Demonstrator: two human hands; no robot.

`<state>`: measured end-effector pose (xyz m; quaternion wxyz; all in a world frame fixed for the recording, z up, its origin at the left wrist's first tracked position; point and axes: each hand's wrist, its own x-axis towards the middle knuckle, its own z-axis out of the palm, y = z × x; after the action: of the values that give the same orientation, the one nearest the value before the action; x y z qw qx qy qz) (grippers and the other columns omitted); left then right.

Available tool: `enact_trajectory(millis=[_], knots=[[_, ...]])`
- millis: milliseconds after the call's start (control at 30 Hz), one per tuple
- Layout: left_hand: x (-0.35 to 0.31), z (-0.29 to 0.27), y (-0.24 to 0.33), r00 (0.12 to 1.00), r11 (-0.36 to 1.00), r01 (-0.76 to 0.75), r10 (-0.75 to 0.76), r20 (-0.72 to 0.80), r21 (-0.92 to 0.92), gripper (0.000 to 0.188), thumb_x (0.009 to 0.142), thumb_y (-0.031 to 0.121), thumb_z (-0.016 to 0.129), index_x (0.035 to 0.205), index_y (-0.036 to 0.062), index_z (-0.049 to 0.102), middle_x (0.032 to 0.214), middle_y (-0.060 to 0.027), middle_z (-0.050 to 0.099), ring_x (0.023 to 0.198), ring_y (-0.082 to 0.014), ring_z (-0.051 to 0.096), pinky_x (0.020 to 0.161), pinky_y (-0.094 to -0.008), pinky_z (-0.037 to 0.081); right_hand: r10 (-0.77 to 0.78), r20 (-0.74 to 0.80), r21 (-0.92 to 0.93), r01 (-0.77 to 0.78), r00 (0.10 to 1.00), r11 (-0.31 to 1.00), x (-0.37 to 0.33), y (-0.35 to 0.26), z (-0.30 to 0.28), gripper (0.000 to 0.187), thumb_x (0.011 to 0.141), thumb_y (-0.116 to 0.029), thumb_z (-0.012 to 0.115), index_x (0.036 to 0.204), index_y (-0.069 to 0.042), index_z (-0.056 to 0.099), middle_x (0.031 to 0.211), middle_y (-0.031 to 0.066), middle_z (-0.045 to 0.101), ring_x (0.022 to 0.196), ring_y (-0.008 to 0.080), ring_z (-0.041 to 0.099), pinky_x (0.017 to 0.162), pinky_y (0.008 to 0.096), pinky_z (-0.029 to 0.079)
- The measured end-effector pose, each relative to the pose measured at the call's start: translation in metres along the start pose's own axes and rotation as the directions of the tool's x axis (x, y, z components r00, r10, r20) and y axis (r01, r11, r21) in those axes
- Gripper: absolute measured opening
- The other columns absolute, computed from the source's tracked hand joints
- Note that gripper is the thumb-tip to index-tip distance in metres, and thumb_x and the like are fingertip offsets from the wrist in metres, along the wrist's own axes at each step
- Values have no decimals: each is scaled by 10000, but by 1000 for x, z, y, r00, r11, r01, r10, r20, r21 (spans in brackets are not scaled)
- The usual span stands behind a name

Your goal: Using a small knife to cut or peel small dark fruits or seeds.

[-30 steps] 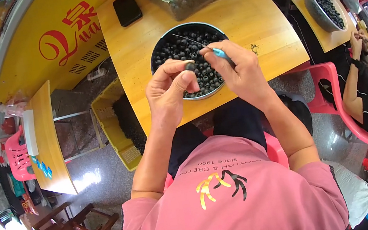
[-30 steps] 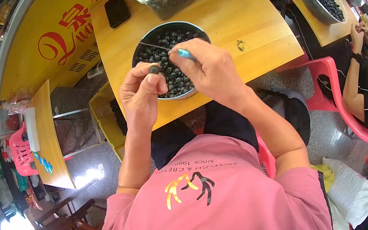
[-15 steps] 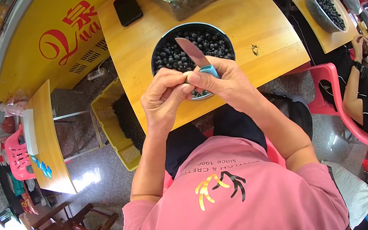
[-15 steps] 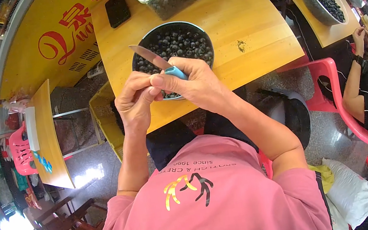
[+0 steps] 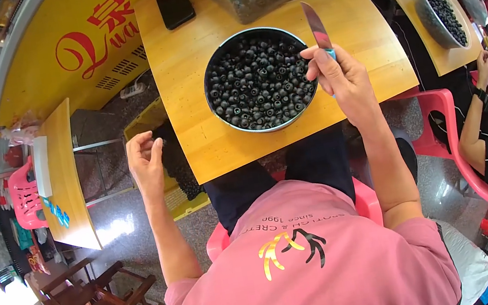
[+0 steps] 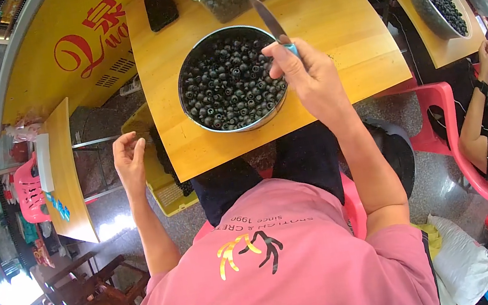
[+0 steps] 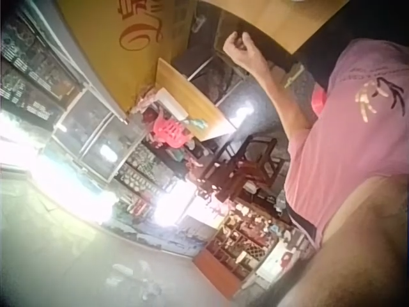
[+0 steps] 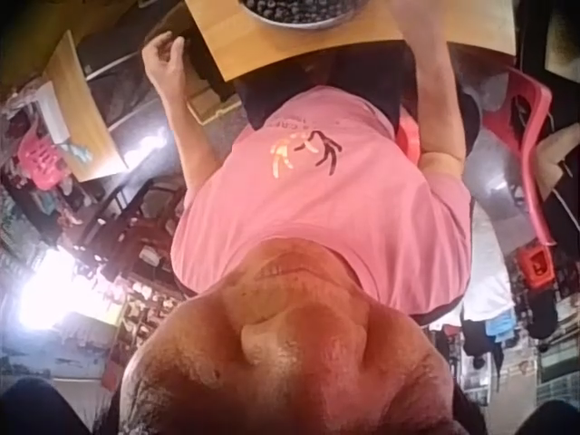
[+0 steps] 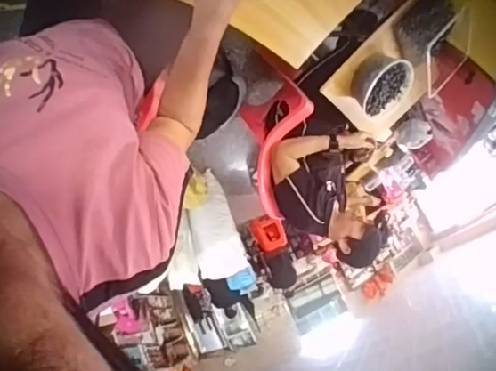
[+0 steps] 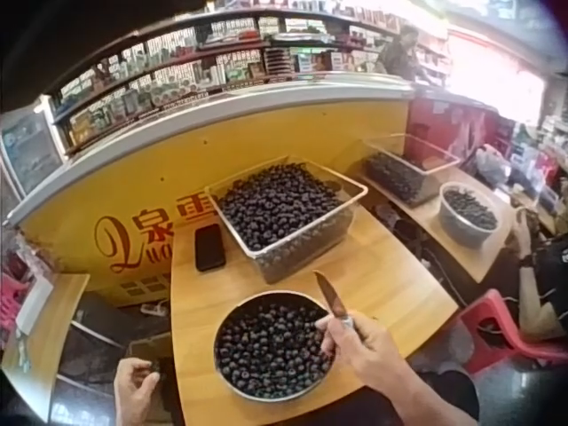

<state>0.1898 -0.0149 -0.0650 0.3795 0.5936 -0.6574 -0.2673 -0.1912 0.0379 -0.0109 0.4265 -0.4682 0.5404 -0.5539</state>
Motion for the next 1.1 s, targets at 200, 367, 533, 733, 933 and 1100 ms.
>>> enact_trajectory(millis=[200, 367, 533, 733, 933, 1100], knots=[[29, 43, 86, 921, 932, -332, 354, 164, -147, 115, 855, -14, 659, 969, -16, 642, 895, -89, 630, 800, -155, 608, 702, -252, 482, -3, -19, 55, 4, 1000, 998, -5, 7, -3, 305, 1037, -259, 473, 1132, -12, 625, 812, 15, 589, 635, 38, 416, 577, 172, 334], [46, 98, 128, 707, 738, -668, 589, 392, 97, 105, 817, 82, 692, 895, 33, 640, 861, -96, 615, 840, -268, 612, 726, -361, 481, -29, 16, 8, 29, 999, 1000, -11, -1, -1, 292, 1039, -244, 464, 1123, -14, 624, 810, 13, 597, 646, 38, 434, 594, 169, 357], [43, 120, 127, 684, 578, -722, 508, 524, 381, 120, 777, 98, 704, 828, 52, 606, 809, -90, 569, 902, -286, 568, 744, -401, 476, -11, 47, -27, 12, 999, 1000, -17, -1, -5, 277, 1033, -240, 480, 1116, -19, 626, 790, -1, 597, 637, 31, 437, 580, 171, 361], [43, 106, 132, 798, 981, -130, 191, 571, -148, 155, 857, 61, 693, 994, 28, 626, 957, -31, 624, 862, -115, 601, 732, -252, 471, 43, 67, 13, -44, 997, 999, -14, 0, 4, 255, 1012, -242, 530, 1085, -24, 641, 793, -16, 596, 641, 24, 442, 577, 173, 361], [24, 105, 154, 835, 738, 191, 224, 502, -647, 212, 894, 4, 658, 1087, 6, 570, 969, -9, 627, 879, -74, 590, 747, -210, 476, 30, 111, 46, -35, 993, 998, -7, -9, 27, 212, 957, -203, 630, 1046, -13, 659, 846, -27, 614, 757, 31, 514, 676, 189, 420], [18, 110, 153, 843, 810, 58, 273, 463, -583, 228, 891, -7, 658, 1096, 14, 559, 943, -19, 631, 878, -84, 606, 743, -216, 494, 5, 113, 105, -17, 994, 994, -5, -11, 32, 216, 921, -181, 682, 1027, 6, 660, 852, -23, 632, 799, 48, 554, 734, 220, 463]])
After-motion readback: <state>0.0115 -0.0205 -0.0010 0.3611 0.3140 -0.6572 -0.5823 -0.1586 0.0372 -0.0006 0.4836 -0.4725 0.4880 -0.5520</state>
